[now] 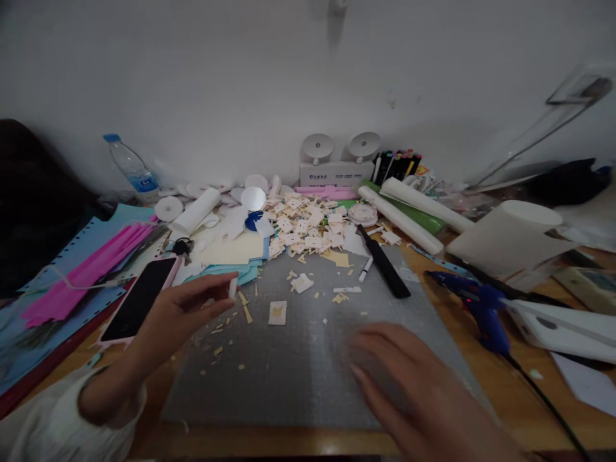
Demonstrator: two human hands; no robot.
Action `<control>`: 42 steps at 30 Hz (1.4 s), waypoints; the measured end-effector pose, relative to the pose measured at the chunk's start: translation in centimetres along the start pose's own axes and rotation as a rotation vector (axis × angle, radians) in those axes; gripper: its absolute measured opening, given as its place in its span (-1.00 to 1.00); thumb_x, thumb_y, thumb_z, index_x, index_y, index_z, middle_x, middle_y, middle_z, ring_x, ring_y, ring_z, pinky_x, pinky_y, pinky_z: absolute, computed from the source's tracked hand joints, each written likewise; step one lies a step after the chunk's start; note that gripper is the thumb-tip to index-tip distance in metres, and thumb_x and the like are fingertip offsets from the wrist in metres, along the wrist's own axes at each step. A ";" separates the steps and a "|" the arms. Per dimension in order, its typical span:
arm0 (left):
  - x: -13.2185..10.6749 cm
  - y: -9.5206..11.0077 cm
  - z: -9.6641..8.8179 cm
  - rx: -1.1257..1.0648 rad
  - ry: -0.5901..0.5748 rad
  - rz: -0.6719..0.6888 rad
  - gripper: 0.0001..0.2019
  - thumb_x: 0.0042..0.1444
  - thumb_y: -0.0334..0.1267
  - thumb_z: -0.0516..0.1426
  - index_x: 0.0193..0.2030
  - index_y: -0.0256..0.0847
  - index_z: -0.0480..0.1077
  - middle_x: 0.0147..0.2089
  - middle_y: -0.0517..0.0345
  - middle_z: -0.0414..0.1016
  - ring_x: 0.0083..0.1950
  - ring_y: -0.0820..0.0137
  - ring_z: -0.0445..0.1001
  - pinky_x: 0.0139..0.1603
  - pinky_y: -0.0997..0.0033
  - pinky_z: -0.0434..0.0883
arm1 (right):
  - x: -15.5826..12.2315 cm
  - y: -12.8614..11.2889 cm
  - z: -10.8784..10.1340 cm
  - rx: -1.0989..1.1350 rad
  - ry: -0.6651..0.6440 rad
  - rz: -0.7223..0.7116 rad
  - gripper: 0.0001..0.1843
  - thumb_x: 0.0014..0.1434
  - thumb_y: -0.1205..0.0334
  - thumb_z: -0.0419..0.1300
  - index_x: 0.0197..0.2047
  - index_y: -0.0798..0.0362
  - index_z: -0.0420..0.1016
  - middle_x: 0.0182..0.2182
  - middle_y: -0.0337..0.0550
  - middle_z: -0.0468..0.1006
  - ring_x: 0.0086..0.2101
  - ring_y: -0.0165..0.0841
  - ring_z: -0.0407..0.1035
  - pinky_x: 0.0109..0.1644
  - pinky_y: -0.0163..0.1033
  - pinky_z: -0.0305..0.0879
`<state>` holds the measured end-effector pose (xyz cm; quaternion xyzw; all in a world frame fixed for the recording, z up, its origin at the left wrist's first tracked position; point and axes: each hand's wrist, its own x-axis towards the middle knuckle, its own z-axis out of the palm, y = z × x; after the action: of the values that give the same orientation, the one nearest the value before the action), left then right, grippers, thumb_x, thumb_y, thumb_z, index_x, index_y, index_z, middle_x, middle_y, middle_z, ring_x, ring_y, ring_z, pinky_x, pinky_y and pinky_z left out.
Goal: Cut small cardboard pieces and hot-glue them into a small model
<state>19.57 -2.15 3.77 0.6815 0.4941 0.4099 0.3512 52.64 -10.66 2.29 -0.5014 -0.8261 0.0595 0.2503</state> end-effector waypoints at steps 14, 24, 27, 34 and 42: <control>0.5 -3.5 3.1 0.387 -0.252 0.222 -0.63 0.12 -0.33 0.22 0.09 -0.12 0.40 0.00 0.09 0.49 0.01 0.33 0.44 0.03 0.33 0.39 | 9.8 0.5 11.1 0.301 -0.158 -0.184 -0.67 0.16 0.24 0.22 -0.01 0.12 0.36 -0.07 0.03 0.35 -0.05 -0.18 0.23 0.03 -0.01 0.30; 2.8 -2.1 4.2 0.706 -0.590 0.319 -0.85 0.19 -0.34 0.14 -0.09 -0.22 0.40 -0.11 0.07 0.39 -0.06 0.21 0.36 -0.04 0.12 0.36 | 9.8 0.7 11.4 0.351 -0.145 -0.187 -0.66 0.14 0.27 0.23 -0.01 0.16 0.40 -0.10 0.02 0.38 -0.08 -0.19 0.22 0.01 -0.01 0.29; 3.1 -2.0 4.3 0.738 -0.637 0.315 -0.86 0.17 -0.32 0.17 -0.13 -0.22 0.40 -0.09 0.07 0.38 -0.06 0.21 0.36 -0.06 0.14 0.36 | 9.9 0.7 11.2 0.353 -0.148 -0.187 -0.67 0.14 0.28 0.24 -0.01 0.16 0.41 -0.11 0.02 0.39 -0.09 -0.19 0.22 0.01 0.00 0.29; 2.9 -1.9 4.6 0.746 -0.604 0.284 -0.78 0.14 -0.28 0.21 -0.05 -0.19 0.41 -0.12 0.09 0.40 -0.06 0.22 0.38 -0.05 0.13 0.36 | 9.8 0.8 11.3 0.340 -0.167 -0.163 -0.67 0.13 0.26 0.24 -0.03 0.17 0.43 -0.09 0.04 0.38 -0.08 -0.17 0.22 0.02 0.01 0.29; 1.8 -3.3 4.0 0.637 -0.423 0.283 -0.62 0.12 -0.20 0.22 0.09 -0.17 0.36 0.06 0.00 0.41 0.08 0.21 0.38 0.07 0.19 0.37 | 9.8 0.7 11.2 0.330 -0.152 -0.175 -0.66 0.14 0.25 0.23 -0.02 0.16 0.42 -0.10 0.03 0.39 -0.08 -0.18 0.24 0.01 0.02 0.30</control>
<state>22.29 0.17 -0.41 0.8868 0.4146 0.1313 0.1565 44.24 -0.19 -4.22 -0.3740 -0.8620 0.2099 0.2703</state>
